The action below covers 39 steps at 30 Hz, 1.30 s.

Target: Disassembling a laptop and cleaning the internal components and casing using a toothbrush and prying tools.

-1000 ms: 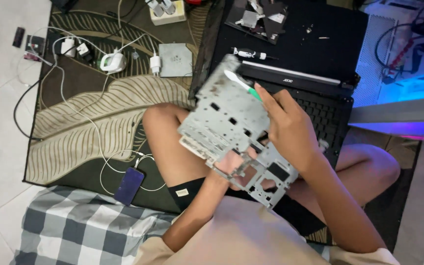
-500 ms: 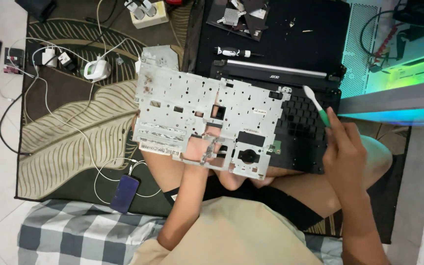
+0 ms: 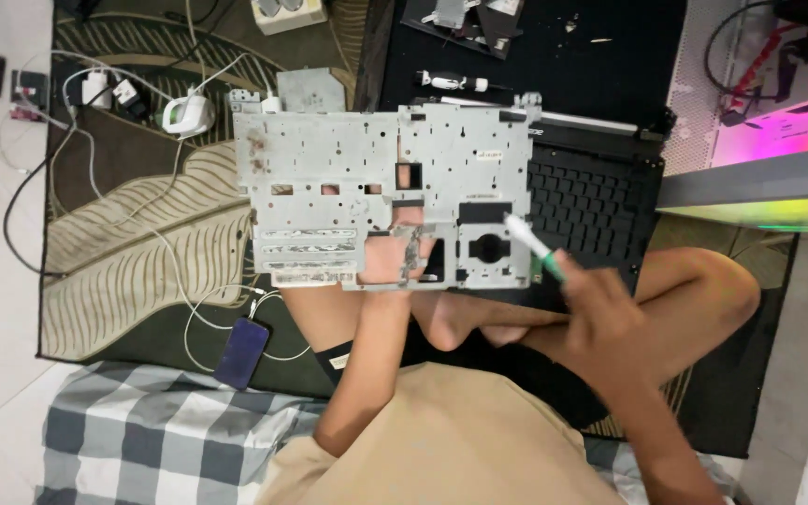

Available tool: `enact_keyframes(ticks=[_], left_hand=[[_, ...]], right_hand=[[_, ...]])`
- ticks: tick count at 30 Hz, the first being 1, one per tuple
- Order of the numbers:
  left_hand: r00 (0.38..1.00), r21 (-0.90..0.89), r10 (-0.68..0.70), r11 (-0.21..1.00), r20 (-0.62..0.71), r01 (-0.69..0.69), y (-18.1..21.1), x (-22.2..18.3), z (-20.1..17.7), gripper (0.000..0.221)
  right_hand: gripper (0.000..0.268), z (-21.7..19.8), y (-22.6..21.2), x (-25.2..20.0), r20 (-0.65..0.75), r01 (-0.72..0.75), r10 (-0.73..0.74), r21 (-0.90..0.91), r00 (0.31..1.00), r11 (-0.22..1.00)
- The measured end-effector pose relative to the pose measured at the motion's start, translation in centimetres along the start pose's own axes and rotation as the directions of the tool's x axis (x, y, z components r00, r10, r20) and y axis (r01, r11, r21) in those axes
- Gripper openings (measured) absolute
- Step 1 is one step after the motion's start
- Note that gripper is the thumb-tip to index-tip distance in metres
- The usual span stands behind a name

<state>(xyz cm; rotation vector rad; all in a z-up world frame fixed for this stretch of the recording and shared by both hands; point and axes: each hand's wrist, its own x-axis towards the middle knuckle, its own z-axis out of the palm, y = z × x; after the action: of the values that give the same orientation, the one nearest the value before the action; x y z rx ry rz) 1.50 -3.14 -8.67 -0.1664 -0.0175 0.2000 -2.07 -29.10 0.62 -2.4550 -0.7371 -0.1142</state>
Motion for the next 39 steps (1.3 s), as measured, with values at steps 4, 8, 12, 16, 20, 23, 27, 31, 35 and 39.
enact_keyframes(ticks=[4,8,12,16,20,23,27,31,35,39], left_hand=[[1.000,0.007,0.013,1.000,0.015,-0.013,-0.3,0.0,-0.3,0.044],[0.999,0.008,0.020,1.000,0.026,-0.020,-0.6,-0.8,-0.7,0.041],[0.999,0.007,0.019,1.000,0.044,-0.020,-2.3,-1.2,-1.2,0.039],[0.998,0.011,0.028,1.000,0.055,-0.028,-2.4,-1.5,-2.3,0.037],[0.921,-0.250,-0.186,0.927,0.342,0.280,-1.5,-1.1,-4.3,0.069],[0.880,-0.206,-0.198,0.928,0.432,0.310,-1.9,0.4,-4.7,0.067],[0.787,-0.124,-0.233,0.924,0.571,0.363,-2.3,2.8,-5.5,0.064],[0.712,-0.057,-0.254,0.923,0.654,0.381,-2.6,2.4,-6.1,0.062],[0.577,0.037,-0.291,0.911,0.763,0.410,-3.0,3.1,-6.6,0.059],[0.424,0.132,-0.326,0.895,0.845,0.426,-3.8,6.1,-7.3,0.057]], right_hand=[[0.066,1.8,-1.0,-2.6,0.193,0.032,-0.121,0.410,0.974,0.912],[0.037,0.4,-1.7,-0.6,0.037,-0.116,0.110,0.278,0.993,0.954],[0.038,0.7,-3.9,-0.5,0.038,-0.225,0.223,0.252,0.974,0.941],[0.041,2.8,-4.5,-2.1,0.185,-0.197,0.133,0.392,0.974,0.899],[0.038,3.6,-3.4,-2.3,0.010,-0.234,0.247,0.360,0.969,0.903],[0.040,3.6,-5.7,-2.8,0.121,-0.203,0.165,0.481,0.979,0.853],[0.040,4.0,-6.2,-2.8,0.152,-0.127,0.057,0.502,0.987,0.856],[0.041,3.9,-5.5,-1.4,0.002,-0.352,0.376,0.359,0.926,0.864],[0.044,3.1,-8.2,-1.7,0.266,-0.243,0.111,0.538,0.958,0.807],[0.028,2.8,-6.3,1.1,0.069,-0.225,0.221,0.501,0.973,0.836]])
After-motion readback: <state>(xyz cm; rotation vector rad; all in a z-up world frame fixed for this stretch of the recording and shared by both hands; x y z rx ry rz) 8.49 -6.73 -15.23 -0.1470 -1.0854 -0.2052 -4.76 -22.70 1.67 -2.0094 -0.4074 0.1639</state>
